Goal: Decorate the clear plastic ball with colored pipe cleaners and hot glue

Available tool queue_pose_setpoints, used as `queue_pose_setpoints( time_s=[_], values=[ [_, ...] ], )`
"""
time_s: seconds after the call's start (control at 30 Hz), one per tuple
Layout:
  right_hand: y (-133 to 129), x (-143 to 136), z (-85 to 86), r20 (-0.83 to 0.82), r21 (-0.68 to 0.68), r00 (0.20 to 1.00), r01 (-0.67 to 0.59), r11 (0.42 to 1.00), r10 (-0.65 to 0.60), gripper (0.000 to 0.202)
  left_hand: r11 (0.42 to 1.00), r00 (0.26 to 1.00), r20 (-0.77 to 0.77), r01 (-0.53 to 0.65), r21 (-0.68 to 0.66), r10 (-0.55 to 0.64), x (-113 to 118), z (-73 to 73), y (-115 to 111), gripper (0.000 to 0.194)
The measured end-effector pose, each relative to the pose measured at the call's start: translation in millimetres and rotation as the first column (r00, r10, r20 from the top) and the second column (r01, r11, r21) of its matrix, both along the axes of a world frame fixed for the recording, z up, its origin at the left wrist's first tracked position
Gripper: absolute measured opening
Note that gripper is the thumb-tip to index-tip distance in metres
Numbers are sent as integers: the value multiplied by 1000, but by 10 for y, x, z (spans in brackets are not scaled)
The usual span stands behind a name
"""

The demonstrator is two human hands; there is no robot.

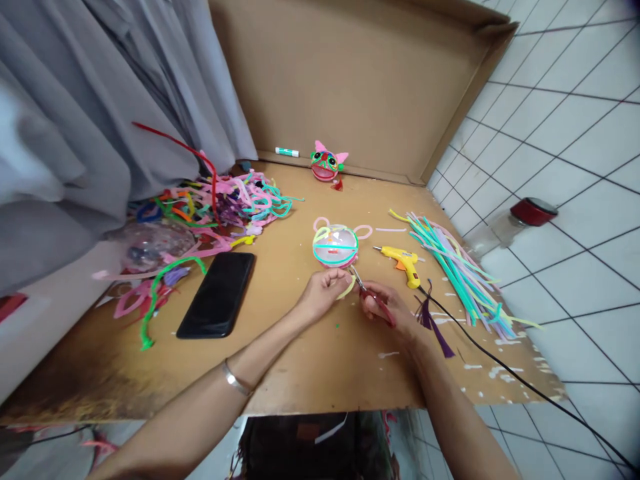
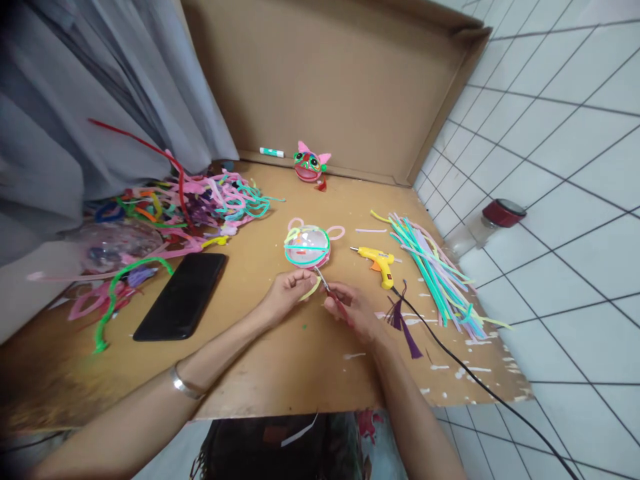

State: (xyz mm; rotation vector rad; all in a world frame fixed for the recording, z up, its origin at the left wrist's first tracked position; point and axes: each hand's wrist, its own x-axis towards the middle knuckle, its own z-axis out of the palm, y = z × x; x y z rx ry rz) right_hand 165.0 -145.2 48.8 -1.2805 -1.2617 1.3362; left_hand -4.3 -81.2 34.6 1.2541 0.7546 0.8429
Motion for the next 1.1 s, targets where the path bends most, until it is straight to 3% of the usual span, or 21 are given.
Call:
queue_pose_setpoints(
  time_s=[0.67, 0.83, 1.1],
  values=[
    [21, 6, -93, 47, 77, 999, -27, 997, 24, 38, 995, 1000, -1, -23, 100, 24, 25, -63, 27, 38],
    [23, -8, -129, 40, 67, 999, 30, 997, -33, 38, 997, 999, 17, -38, 73, 37, 21, -24, 3, 39],
    [10, -38, -163, 131, 150, 991, 18, 989, -38, 39, 998, 998, 30, -54, 42, 52, 43, -41, -23, 46]
  ],
)
